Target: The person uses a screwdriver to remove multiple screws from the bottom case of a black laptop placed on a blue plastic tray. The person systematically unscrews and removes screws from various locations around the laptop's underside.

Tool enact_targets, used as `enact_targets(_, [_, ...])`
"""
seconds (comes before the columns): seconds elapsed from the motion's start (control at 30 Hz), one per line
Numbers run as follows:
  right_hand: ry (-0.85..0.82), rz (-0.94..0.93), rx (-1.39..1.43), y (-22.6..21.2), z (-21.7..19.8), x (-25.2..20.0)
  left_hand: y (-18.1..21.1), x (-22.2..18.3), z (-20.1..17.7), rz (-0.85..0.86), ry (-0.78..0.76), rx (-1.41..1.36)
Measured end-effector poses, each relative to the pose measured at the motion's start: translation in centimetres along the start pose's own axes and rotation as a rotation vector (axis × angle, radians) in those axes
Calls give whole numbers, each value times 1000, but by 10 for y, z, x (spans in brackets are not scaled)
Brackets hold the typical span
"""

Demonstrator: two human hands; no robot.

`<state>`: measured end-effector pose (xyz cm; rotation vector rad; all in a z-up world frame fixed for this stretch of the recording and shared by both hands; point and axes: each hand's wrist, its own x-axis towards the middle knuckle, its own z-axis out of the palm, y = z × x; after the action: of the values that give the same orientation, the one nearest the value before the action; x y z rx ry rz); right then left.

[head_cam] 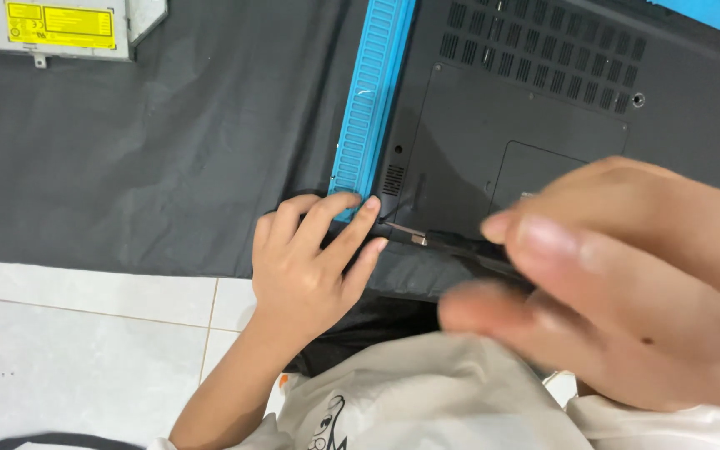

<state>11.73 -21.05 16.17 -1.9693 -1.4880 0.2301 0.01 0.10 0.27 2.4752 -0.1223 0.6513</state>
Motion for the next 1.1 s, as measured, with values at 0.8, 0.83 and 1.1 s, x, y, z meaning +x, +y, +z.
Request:
enact_targets(0.8, [-93, -116, -60, -14, -13, 37, 0, -1, 0, -2, -16, 3])
enact_targets(0.83, [-84, -157, -34, -10, -13, 39, 0, 0, 0, -5, -17, 1])
enact_targets(1.1, [-12, 43, -99, -4, 1, 24, 1, 1, -1, -3, -46, -5])
